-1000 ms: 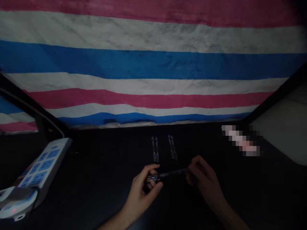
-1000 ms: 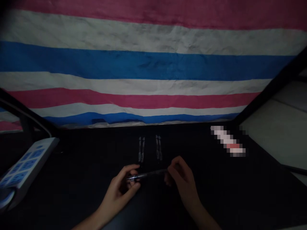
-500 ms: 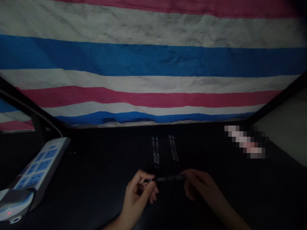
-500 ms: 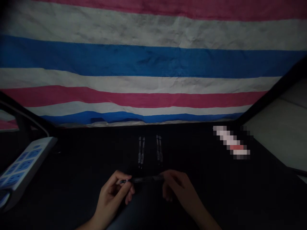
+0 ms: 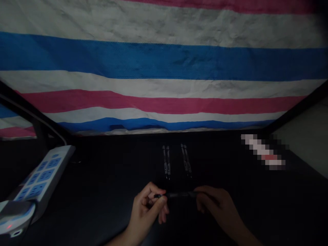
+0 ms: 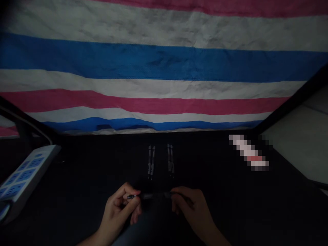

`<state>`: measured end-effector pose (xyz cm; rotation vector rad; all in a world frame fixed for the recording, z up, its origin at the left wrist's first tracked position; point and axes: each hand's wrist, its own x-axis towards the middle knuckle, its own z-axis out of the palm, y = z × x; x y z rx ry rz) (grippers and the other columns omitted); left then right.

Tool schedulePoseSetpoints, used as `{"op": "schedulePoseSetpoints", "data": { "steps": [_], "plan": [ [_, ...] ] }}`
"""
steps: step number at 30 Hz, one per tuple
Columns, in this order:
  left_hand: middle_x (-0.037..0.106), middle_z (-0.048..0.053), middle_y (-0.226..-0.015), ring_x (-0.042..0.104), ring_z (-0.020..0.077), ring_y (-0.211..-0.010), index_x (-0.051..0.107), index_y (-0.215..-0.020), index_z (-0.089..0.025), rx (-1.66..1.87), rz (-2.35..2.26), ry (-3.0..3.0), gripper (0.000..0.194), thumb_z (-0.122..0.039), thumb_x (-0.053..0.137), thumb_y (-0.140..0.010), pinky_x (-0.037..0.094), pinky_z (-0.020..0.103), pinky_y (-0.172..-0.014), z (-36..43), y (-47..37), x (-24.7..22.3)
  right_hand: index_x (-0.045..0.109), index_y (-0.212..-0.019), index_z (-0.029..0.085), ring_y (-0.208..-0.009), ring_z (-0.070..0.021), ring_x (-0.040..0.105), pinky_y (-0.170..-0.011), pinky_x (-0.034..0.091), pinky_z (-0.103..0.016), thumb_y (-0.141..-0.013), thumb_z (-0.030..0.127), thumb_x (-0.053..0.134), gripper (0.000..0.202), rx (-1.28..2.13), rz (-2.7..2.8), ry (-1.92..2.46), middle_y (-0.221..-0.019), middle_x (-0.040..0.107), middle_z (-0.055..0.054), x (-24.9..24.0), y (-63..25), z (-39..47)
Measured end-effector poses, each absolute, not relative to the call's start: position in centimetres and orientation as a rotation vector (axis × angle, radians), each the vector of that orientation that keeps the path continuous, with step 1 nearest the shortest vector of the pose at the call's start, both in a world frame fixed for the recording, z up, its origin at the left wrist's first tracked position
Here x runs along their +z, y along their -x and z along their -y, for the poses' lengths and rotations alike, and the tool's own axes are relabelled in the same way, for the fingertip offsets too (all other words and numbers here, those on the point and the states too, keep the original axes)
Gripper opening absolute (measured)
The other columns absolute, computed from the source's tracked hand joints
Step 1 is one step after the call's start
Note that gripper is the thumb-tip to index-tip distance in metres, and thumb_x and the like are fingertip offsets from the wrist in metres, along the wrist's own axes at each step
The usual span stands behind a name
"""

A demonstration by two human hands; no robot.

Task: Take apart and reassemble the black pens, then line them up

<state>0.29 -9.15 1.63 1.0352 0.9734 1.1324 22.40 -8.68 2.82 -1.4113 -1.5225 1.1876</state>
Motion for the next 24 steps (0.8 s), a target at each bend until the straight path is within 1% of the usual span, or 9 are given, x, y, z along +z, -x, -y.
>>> {"op": "schedulePoseSetpoints", "data": {
  "steps": [5, 9, 11, 13, 16, 18, 19, 22, 24],
  "plan": [
    [0.061, -0.002, -0.047, 0.050, 0.0080, -0.032, 0.053, -0.081, -0.016, 1.131, -0.991, -0.984, 0.027, -0.042, 0.061, -0.084, 0.038, 0.015, -0.033, 8.98, -0.41, 1.97, 0.076, -0.084, 0.029, -0.076, -0.0187, 0.069, -0.069, 0.053, -0.025, -0.073, 0.023, 0.065, 0.017, 1.021, 1.563, 1.450, -0.081, 0.074, -0.001, 2.81, -22.68, 8.93],
    [0.063, -0.001, -0.052, 0.055, 0.0092, -0.037, 0.055, -0.085, -0.016, 1.177, -0.980, -0.975, 0.025, -0.040, 0.063, -0.083, 0.042, 0.017, -0.037, 9.03, -0.58, 2.01, 0.073, -0.089, 0.023, -0.063, -0.0166, 0.065, -0.060, 0.051, -0.025, -0.081, 0.038, 0.063, 0.020, 1.274, 1.438, 1.472, -0.074, 0.072, -0.003, 3.12, -22.58, 9.21],
    [0.064, -0.001, -0.054, 0.056, 0.0094, -0.039, 0.055, -0.085, -0.016, 1.186, -0.961, -0.976, 0.024, -0.039, 0.063, -0.084, 0.043, 0.017, -0.038, 9.11, -0.61, 1.97, 0.070, -0.079, 0.019, -0.053, -0.0140, 0.059, -0.051, 0.046, -0.023, -0.089, 0.048, 0.049, 0.038, 1.405, 1.358, 1.448, -0.064, 0.067, -0.004, 3.22, -22.40, 9.33],
    [0.064, -0.001, -0.054, 0.056, 0.0094, -0.039, 0.055, -0.085, -0.016, 1.185, -0.956, -0.979, 0.023, -0.038, 0.063, -0.084, 0.043, 0.017, -0.038, 9.17, -0.58, 1.90, 0.065, -0.068, 0.017, -0.050, -0.0119, 0.054, -0.048, 0.042, -0.022, -0.092, 0.051, 0.041, 0.048, 1.456, 1.307, 1.436, -0.058, 0.062, -0.003, 3.26, -22.23, 9.39],
    [0.063, -0.001, -0.055, 0.055, 0.0090, -0.040, 0.056, -0.086, -0.016, 1.194, -0.957, -0.977, 0.023, -0.037, 0.064, -0.083, 0.043, 0.018, -0.039, 9.14, -0.48, 1.80, 0.065, -0.085, 0.020, -0.062, -0.0125, 0.056, -0.057, 0.044, -0.022, -0.086, 0.045, 0.057, 0.025, 1.389, 1.288, 1.416, -0.073, 0.064, -0.002, 3.26, -22.19, 9.34],
    [0.063, -0.001, -0.054, 0.054, 0.0087, -0.040, 0.056, -0.086, -0.016, 1.215, -0.962, -0.971, 0.024, -0.038, 0.064, -0.083, 0.042, 0.017, -0.039, 9.08, -0.42, 1.73, 0.063, -0.099, 0.023, -0.062, -0.0123, 0.054, -0.056, 0.043, -0.022, -0.084, 0.045, 0.060, 0.027, 1.357, 1.265, 1.387, -0.076, 0.063, -0.001, 3.24, -22.29, 9.21],
    [0.063, -0.001, -0.054, 0.054, 0.0088, -0.040, 0.056, -0.086, -0.016, 1.221, -0.964, -0.967, 0.024, -0.038, 0.065, -0.082, 0.042, 0.017, -0.039, 9.05, -0.41, 1.70, 0.063, -0.097, 0.022, -0.058, -0.0117, 0.052, -0.054, 0.042, -0.022, -0.085, 0.047, 0.057, 0.028, 1.347, 1.253, 1.389, -0.073, 0.062, -0.001, 3.23, -22.35, 9.12],
    [0.063, -0.001, -0.054, 0.054, 0.0090, -0.040, 0.056, -0.086, -0.016, 1.218, -0.966, -0.959, 0.024, -0.038, 0.065, -0.082, 0.042, 0.017, -0.038, 8.97, -0.38, 1.66, 0.060, -0.068, 0.019, -0.050, -0.0104, 0.046, -0.049, 0.037, -0.022, -0.090, 0.052, 0.044, 0.043, 1.331, 1.296, 1.449, -0.058, 0.053, 0.000, 3.25, -22.44, 8.92],
    [0.063, -0.001, -0.055, 0.054, 0.0090, -0.041, 0.056, -0.086, -0.016, 1.214, -0.963, -0.953, 0.024, -0.037, 0.065, -0.082, 0.042, 0.018, -0.039, 8.92, -0.39, 1.68, 0.057, -0.064, 0.019, -0.052, -0.0111, 0.048, -0.051, 0.039, -0.022, -0.088, 0.051, 0.049, 0.041, 1.298, 1.341, 1.489, -0.058, 0.053, 0.000, 3.32, -22.40, 8.91]
  ]
}}
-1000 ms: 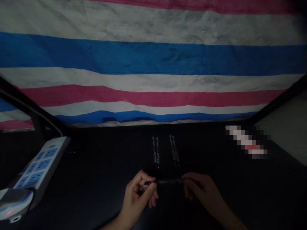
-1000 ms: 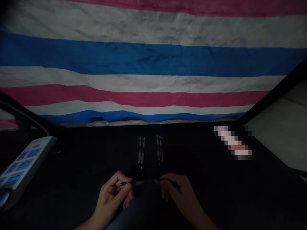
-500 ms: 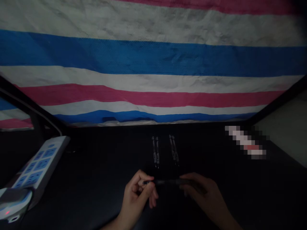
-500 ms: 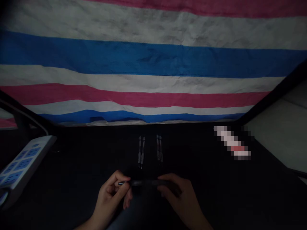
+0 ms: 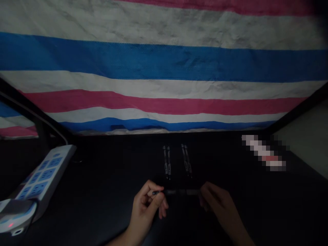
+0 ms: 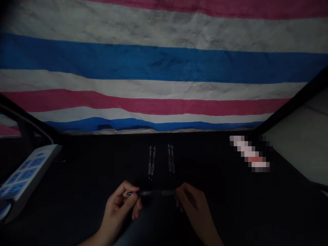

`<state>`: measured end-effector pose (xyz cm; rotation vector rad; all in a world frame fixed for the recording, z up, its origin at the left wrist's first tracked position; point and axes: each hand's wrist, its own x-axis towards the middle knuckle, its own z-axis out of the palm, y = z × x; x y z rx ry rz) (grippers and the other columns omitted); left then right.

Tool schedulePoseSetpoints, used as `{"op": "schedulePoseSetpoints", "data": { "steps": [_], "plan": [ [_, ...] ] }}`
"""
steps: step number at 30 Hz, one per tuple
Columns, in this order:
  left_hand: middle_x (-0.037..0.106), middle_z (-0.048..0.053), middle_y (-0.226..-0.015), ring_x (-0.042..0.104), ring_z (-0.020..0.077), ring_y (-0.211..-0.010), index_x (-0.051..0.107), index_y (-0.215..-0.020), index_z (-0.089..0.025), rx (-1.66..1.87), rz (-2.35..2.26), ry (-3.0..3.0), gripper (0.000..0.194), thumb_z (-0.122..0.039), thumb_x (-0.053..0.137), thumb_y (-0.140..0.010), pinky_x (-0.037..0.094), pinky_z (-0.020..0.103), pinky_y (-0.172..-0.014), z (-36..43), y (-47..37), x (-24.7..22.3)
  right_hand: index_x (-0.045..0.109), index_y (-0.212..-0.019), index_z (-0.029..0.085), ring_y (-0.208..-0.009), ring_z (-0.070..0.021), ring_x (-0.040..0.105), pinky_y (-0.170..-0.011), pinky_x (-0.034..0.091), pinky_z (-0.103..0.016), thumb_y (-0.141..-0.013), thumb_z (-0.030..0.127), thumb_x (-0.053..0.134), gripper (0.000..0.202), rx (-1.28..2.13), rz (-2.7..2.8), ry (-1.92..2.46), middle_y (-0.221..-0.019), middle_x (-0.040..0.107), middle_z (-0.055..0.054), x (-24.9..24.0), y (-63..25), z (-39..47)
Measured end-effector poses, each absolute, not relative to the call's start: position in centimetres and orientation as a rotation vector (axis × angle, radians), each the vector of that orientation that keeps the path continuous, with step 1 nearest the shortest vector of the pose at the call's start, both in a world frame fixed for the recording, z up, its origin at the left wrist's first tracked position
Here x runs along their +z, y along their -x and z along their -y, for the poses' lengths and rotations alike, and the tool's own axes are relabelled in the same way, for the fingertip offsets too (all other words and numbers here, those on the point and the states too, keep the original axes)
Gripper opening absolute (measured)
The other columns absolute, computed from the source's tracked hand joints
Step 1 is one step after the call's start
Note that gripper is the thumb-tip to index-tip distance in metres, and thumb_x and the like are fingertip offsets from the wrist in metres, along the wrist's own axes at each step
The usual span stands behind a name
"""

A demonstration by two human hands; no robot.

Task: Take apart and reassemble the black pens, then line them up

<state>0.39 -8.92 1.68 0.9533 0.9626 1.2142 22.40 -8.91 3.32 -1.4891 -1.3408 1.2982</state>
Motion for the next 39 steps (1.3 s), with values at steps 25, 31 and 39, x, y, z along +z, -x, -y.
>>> {"op": "schedulePoseSetpoints", "data": {
  "steps": [25, 31, 39],
  "plan": [
    [0.063, -0.001, -0.056, 0.054, 0.0092, -0.041, 0.056, -0.087, -0.016, 1.224, -0.955, -0.957, 0.022, -0.037, 0.064, -0.083, 0.042, 0.018, -0.040, 8.95, -0.21, 1.78, 0.061, -0.088, 0.020, -0.051, -0.0110, 0.046, -0.049, 0.038, -0.022, -0.082, 0.053, 0.057, 0.034, 1.317, 1.250, 1.452, -0.063, 0.055, 0.001, 3.26, -22.09, 9.10],
    [0.063, -0.001, -0.055, 0.054, 0.0091, -0.040, 0.056, -0.086, -0.016, 1.218, -0.971, -0.956, 0.024, -0.038, 0.065, -0.082, 0.042, 0.018, -0.039, 8.81, -0.25, 1.85, 0.061, -0.078, 0.020, -0.053, -0.0114, 0.047, -0.051, 0.040, -0.023, -0.080, 0.053, 0.059, 0.034, 1.293, 1.245, 1.484, -0.060, 0.053, 0.001, 3.29, -21.95, 9.17],
    [0.063, -0.001, -0.055, 0.054, 0.0091, -0.040, 0.056, -0.086, -0.016, 1.218, -0.958, -0.967, 0.024, -0.038, 0.064, -0.083, 0.042, 0.018, -0.039, 8.77, -0.19, 1.82, 0.060, -0.076, 0.018, -0.044, -0.0093, 0.049, -0.044, 0.038, -0.021, -0.087, 0.047, 0.053, 0.032, 1.414, 1.253, 1.415, -0.056, 0.056, 0.001, 3.25, -22.15, 9.11]
  ]
}}
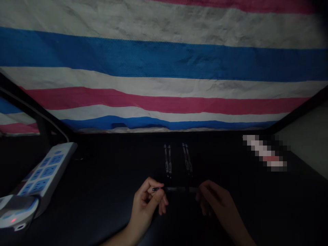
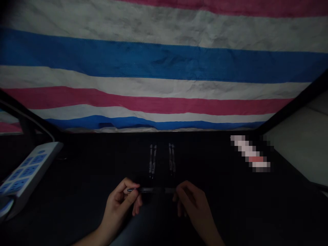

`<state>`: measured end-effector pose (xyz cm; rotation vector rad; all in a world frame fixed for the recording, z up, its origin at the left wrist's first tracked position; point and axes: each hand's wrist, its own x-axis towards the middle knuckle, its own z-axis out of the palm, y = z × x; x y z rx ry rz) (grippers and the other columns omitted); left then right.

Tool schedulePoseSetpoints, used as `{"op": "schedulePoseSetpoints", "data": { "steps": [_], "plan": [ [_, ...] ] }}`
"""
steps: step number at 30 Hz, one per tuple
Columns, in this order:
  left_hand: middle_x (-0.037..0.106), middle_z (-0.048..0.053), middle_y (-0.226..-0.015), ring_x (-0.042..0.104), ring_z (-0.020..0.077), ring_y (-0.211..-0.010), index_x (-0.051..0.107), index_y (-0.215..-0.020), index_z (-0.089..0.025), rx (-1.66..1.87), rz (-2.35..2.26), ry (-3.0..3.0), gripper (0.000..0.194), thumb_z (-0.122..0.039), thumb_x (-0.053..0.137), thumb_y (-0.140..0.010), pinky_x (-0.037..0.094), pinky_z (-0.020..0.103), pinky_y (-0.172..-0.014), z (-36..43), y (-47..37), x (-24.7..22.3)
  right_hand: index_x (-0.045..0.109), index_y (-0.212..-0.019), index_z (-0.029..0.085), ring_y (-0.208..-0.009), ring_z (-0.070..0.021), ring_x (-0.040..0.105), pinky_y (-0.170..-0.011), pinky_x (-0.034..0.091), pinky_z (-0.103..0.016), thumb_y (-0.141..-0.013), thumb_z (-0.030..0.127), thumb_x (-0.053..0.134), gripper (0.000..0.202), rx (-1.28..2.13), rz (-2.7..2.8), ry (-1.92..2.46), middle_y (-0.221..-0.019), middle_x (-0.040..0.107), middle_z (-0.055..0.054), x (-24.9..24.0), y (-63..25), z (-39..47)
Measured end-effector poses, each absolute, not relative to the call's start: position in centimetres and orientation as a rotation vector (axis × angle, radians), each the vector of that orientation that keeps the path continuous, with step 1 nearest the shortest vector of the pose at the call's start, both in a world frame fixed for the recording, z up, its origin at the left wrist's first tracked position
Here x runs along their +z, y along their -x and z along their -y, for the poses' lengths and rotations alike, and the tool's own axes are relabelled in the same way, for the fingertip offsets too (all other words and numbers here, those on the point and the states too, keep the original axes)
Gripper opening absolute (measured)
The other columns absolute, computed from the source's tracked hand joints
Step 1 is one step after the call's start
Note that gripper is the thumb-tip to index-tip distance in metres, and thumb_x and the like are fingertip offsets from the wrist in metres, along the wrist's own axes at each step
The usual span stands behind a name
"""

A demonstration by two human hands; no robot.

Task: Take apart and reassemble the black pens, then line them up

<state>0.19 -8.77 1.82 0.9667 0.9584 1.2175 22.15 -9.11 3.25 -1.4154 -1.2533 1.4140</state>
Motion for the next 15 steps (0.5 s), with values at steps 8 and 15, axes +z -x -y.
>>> {"op": "schedulePoseSetpoints", "data": {
  "steps": [8, 15],
  "plan": [
    [0.061, -0.003, -0.055, 0.052, 0.0069, -0.043, 0.056, -0.088, -0.016, 1.257, -0.977, -0.983, 0.018, -0.034, 0.061, -0.086, 0.041, 0.016, -0.043, 8.8, 0.1, 1.3, 0.057, -0.080, 0.020, -0.049, -0.0115, 0.053, -0.046, 0.039, -0.022, -0.079, 0.030, 0.065, 0.012, 1.384, 0.926, 1.210, -0.057, 0.056, 0.002, 1.9, -23.0, 9.0],
    [0.060, -0.003, -0.055, 0.051, 0.0065, -0.045, 0.057, -0.086, -0.017, 1.291, -1.013, -0.977, 0.018, -0.034, 0.061, -0.086, 0.040, 0.016, -0.046, 8.7, 0.1, 1.2, 0.058, -0.072, 0.019, -0.046, -0.0082, 0.042, -0.044, 0.031, -0.020, -0.073, 0.023, 0.062, 0.006, 1.252, 0.740, 1.200, -0.051, 0.046, 0.004, 2.1, -23.5, 9.1]
  ]
}}
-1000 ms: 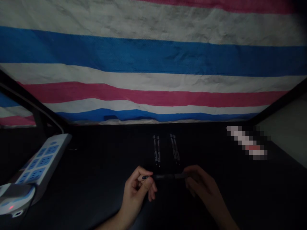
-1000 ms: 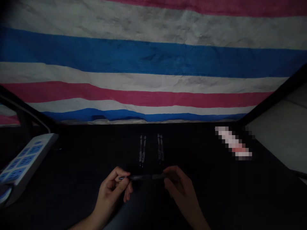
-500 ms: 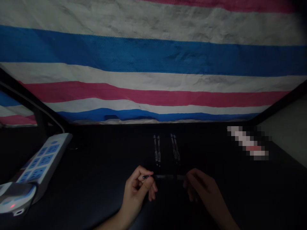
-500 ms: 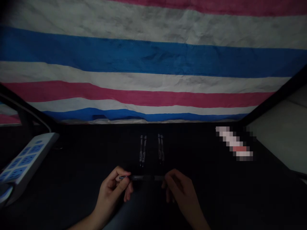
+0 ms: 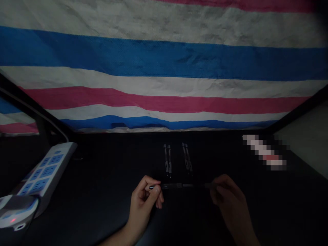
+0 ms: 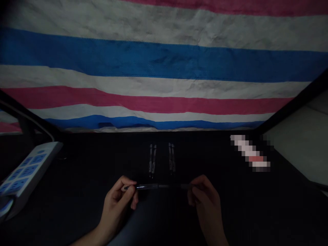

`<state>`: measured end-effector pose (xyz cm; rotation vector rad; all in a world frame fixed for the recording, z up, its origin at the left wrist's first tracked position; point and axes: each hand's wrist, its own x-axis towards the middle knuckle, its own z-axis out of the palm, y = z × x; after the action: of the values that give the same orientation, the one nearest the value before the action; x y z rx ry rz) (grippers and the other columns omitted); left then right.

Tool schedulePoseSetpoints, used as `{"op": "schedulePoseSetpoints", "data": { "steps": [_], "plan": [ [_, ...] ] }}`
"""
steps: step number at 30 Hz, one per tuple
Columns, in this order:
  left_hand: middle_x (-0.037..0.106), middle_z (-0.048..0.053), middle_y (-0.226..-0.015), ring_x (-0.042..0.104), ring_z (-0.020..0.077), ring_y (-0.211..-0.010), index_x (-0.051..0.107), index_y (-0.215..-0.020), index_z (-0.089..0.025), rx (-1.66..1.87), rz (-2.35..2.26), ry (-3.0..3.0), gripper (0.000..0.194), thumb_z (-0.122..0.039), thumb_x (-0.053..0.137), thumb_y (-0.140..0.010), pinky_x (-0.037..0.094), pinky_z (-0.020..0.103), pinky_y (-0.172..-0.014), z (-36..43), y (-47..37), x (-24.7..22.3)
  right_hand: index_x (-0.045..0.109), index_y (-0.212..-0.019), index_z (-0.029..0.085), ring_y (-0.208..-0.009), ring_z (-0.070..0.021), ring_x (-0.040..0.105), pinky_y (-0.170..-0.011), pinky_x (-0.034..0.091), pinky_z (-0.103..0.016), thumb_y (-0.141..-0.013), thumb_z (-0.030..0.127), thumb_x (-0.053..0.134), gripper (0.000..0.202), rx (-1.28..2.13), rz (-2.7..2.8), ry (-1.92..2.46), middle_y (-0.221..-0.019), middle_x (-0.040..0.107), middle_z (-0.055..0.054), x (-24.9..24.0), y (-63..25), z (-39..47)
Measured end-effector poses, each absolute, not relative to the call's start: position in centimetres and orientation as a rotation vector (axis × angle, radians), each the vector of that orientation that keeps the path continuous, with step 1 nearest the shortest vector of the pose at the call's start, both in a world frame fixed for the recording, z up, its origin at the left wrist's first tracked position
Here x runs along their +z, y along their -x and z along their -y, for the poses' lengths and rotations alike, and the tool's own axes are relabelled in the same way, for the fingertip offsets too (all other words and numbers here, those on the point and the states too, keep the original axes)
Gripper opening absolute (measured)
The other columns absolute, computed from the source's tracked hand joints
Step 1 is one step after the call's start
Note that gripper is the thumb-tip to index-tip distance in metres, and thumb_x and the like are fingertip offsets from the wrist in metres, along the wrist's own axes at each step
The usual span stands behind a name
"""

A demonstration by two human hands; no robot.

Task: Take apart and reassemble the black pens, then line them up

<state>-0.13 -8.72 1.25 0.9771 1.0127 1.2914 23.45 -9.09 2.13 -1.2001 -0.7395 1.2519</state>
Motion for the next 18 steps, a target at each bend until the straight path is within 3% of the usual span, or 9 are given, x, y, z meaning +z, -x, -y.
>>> {"op": "schedulePoseSetpoints", "data": {
  "steps": [13, 18],
  "plan": [
    [0.061, -0.003, -0.057, 0.052, 0.0067, -0.046, 0.056, -0.087, -0.017, 1.258, -0.978, -0.998, 0.018, -0.034, 0.061, -0.087, 0.040, 0.017, -0.047, 8.6, 0.2, 1.1, 0.058, -0.079, 0.022, -0.052, -0.0111, 0.051, -0.050, 0.041, -0.021, -0.080, 0.027, 0.061, 0.007, 1.242, 0.987, 1.210, -0.057, 0.056, 0.003, 2.2, -23.2, 9.3],
    [0.062, -0.002, -0.058, 0.053, 0.0075, -0.047, 0.056, -0.088, -0.017, 1.225, -0.938, -1.021, 0.017, -0.034, 0.059, -0.088, 0.040, 0.017, -0.047, 8.6, 0.1, 1.1, 0.060, -0.085, 0.021, -0.054, -0.0121, 0.055, -0.052, 0.048, -0.023, -0.081, 0.035, 0.062, 0.014, 1.154, 1.199, 1.355, -0.074, 0.067, -0.003, 3.2, -22.0, 9.9]
  ]
}}
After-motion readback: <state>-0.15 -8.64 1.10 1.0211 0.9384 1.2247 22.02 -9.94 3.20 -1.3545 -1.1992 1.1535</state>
